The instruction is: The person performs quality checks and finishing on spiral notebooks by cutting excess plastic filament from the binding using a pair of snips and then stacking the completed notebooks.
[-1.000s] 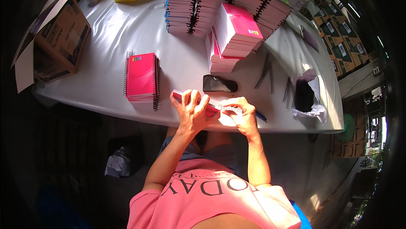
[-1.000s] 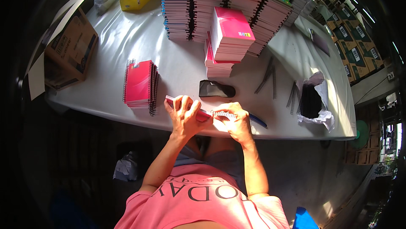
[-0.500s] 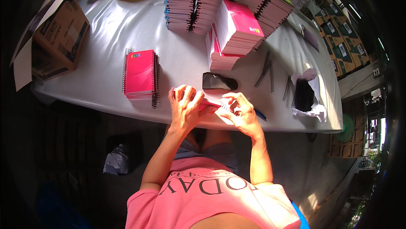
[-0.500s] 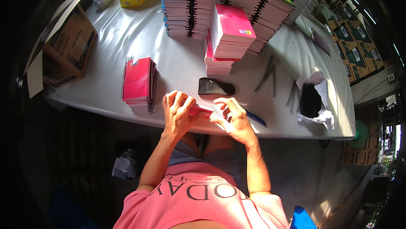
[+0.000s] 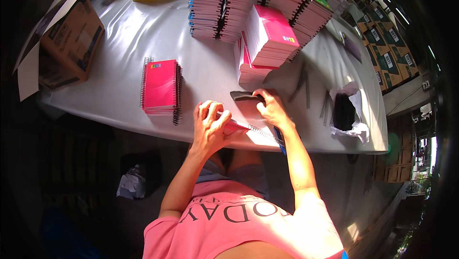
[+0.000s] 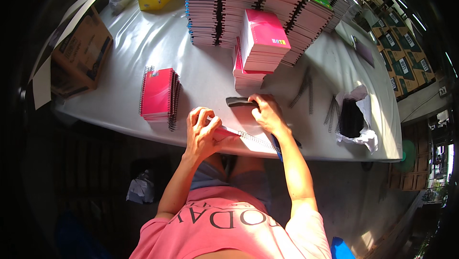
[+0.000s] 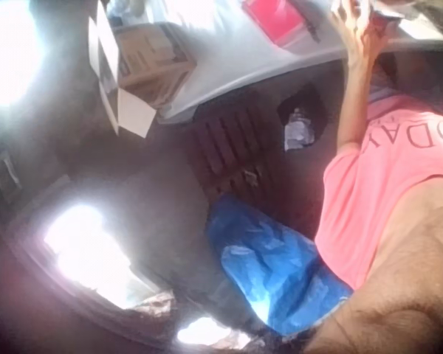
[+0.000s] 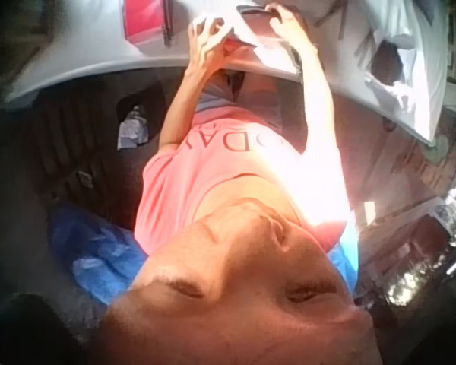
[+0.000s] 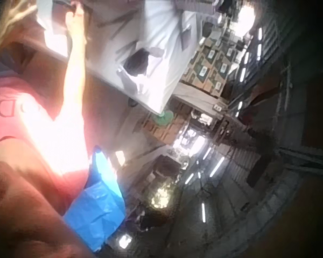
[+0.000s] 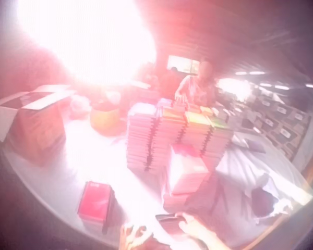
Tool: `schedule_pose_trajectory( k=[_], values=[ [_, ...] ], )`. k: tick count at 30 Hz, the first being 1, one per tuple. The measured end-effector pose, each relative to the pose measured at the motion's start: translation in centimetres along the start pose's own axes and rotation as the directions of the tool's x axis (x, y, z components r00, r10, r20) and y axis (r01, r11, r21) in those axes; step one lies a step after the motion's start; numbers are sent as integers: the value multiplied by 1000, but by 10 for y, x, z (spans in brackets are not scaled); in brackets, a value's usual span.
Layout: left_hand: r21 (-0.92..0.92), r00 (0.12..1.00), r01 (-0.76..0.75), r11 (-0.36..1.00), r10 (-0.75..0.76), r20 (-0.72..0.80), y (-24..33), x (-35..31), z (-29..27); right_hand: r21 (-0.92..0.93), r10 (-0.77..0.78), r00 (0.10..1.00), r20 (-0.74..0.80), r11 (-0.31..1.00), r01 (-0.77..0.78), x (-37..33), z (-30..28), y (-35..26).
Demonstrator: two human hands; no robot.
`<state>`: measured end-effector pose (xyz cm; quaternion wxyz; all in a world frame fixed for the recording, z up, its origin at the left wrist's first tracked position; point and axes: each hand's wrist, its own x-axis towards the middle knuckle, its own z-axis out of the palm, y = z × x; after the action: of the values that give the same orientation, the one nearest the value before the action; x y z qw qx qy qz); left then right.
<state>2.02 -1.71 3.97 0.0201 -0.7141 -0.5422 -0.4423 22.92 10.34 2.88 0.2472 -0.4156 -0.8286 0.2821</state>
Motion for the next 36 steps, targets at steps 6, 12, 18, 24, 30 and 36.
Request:
schedule_pose_trajectory(
  k=[6, 12, 18, 24, 30, 36],
  values=[
    [11, 999, 40, 999, -41, 18, -4, -3, 3, 942, -412, 911, -14, 299, 150, -20, -6, -16],
    [-19, 998, 45, 999, -44, 48, -4, -1, 2, 940, -306, 951, -43, 311, 142, -30, -3, -32],
    [-40, 998, 32, 999, -29, 63, -7, 1, -1, 906, -259, 966, -7, 408, 116, -22, -8, -40],
    [-97, 1000, 23, 995, -23, 5, -7, 4, 1, 717, -78, 997, 4, 695, 52, -19, -5, -38],
    [-75, 997, 71, 995, -70, 7, -15, 4, 1, 610, 13, 997, 74, 790, -56, -17, 0, -38],
    [-254, 988, 139, 957, -150, -24, -25, -4, 14, 582, -23, 997, 67, 813, -21, -16, 4, -43]
  ],
)
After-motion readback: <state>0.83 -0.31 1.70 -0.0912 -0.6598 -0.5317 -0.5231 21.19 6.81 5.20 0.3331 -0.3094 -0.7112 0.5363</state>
